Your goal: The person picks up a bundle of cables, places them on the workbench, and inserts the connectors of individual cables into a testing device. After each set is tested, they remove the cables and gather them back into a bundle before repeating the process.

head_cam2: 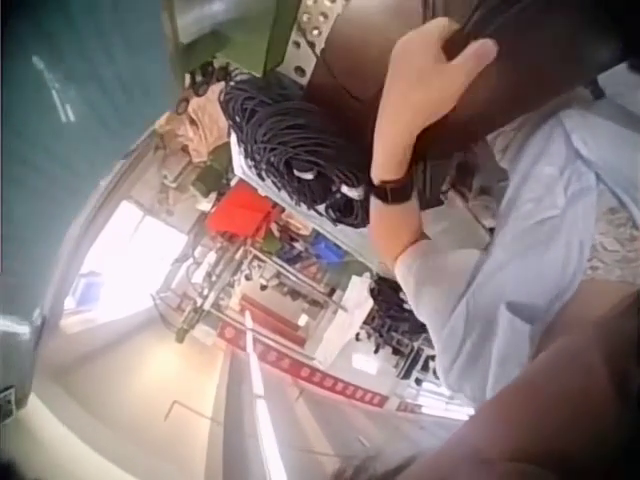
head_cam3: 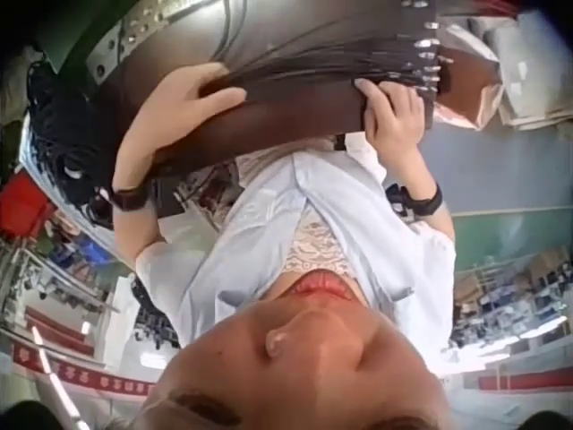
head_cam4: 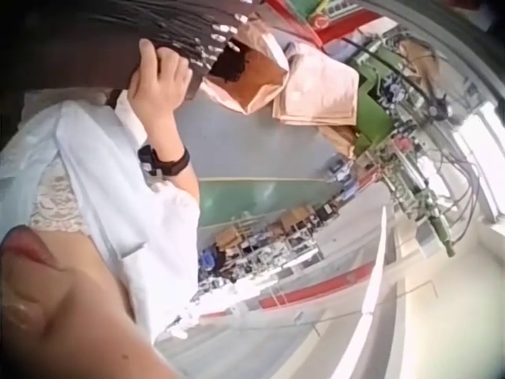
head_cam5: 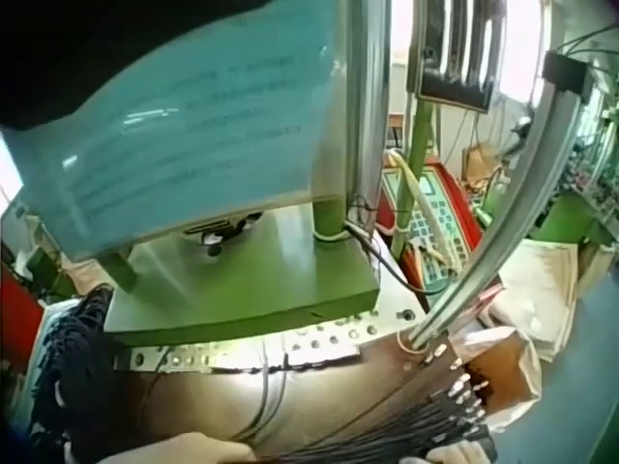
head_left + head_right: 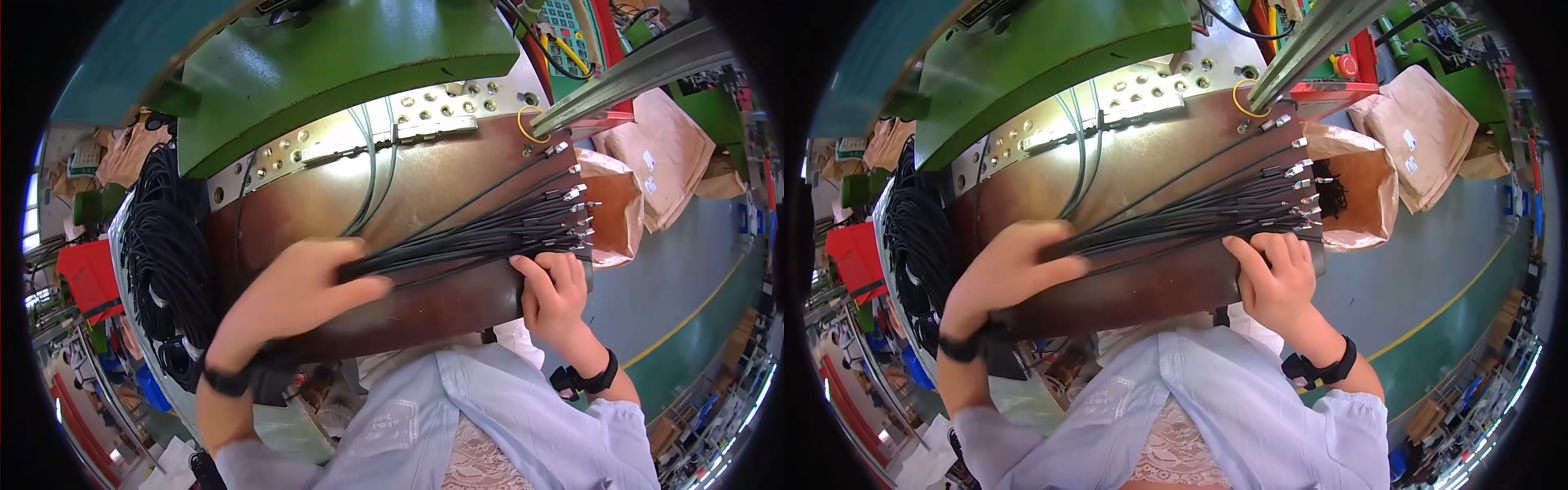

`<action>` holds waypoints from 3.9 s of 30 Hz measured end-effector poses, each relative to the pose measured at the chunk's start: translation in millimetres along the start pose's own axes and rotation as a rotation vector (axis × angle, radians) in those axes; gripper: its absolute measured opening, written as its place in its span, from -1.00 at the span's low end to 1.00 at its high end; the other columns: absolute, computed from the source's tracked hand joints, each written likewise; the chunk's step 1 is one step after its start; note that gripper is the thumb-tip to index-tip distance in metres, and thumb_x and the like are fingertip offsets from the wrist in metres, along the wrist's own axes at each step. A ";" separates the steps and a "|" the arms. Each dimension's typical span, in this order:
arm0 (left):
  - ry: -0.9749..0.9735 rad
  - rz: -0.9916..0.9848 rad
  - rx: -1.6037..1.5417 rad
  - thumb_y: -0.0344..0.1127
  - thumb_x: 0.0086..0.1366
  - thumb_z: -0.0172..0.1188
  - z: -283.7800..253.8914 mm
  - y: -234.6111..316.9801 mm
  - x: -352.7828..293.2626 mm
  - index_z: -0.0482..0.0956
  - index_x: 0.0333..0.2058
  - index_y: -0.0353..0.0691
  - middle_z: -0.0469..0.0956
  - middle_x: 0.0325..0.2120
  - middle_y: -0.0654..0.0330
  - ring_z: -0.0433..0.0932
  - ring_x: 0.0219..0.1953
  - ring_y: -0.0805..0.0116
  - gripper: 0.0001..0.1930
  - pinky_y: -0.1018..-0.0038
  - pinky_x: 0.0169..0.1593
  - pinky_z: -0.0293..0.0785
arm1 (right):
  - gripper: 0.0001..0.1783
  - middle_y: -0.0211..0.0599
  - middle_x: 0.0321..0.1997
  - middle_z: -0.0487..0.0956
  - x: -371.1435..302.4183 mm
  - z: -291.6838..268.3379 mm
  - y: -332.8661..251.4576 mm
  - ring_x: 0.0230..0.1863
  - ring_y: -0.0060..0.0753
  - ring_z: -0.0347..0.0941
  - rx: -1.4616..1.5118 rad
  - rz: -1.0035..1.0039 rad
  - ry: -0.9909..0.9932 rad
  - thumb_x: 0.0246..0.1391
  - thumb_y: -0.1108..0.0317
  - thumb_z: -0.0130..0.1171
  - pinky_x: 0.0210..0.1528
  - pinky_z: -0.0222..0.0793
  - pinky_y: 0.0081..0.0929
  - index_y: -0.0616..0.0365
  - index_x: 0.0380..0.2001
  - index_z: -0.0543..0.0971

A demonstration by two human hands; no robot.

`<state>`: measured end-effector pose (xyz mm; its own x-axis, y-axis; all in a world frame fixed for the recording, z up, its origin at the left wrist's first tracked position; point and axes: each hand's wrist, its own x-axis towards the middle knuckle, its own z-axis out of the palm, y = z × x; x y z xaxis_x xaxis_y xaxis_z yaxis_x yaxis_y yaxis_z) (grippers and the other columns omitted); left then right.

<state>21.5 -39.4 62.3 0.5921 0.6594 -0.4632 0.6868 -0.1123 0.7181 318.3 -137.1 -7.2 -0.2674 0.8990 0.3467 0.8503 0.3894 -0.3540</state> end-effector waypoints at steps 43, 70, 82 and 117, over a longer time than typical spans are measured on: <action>0.506 -0.096 -1.473 -0.19 0.40 -0.14 96.4 21.4 -20.8 0.44 -0.17 -0.32 0.50 -0.54 0.20 0.42 -0.58 0.53 -0.70 0.62 -0.44 0.39 | -0.79 -0.25 -0.31 0.51 122.9 43.6 -47.8 -0.29 -0.20 0.44 0.435 -0.268 -0.061 -0.20 0.65 0.14 -0.25 0.38 -0.44 0.20 -0.40 0.45; 0.112 -0.028 -1.635 -0.12 0.39 -0.14 80.7 18.9 -15.8 0.44 -0.16 -0.38 0.56 -0.45 0.05 0.52 -0.53 0.43 -0.62 0.56 -0.40 0.47 | -0.79 -0.25 -0.28 0.55 113.4 30.2 -46.2 -0.26 -0.19 0.47 0.273 -0.328 -0.057 -0.18 0.63 0.15 -0.22 0.38 -0.40 0.17 -0.40 0.46; 0.027 0.067 -1.799 -0.18 0.42 -0.28 81.0 13.1 -24.5 0.39 -0.19 -0.46 0.56 -0.44 -0.13 0.55 -0.63 0.20 -0.60 0.45 -0.53 0.50 | -0.80 -0.25 -0.27 0.56 110.9 48.8 -38.2 -0.25 -0.19 0.48 0.407 -0.172 -0.135 -0.16 0.66 0.11 -0.20 0.37 -0.41 0.17 -0.41 0.45; -0.447 0.158 -0.844 -0.22 0.35 -0.07 49.5 40.7 -11.6 0.48 -0.14 -0.41 0.61 -0.36 0.04 0.62 -0.41 0.34 -0.66 0.59 -0.41 0.48 | -0.76 -0.23 -0.33 0.49 111.0 15.7 -2.0 -0.34 -0.18 0.43 0.256 -0.300 0.035 -0.27 0.64 0.15 -0.35 0.37 -0.37 0.21 -0.41 0.47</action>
<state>63.5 -88.4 71.1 0.8770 0.3195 -0.3589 0.1598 0.5103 0.8450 279.8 -35.0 18.3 -0.4673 0.7324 0.4952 0.5950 0.6748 -0.4366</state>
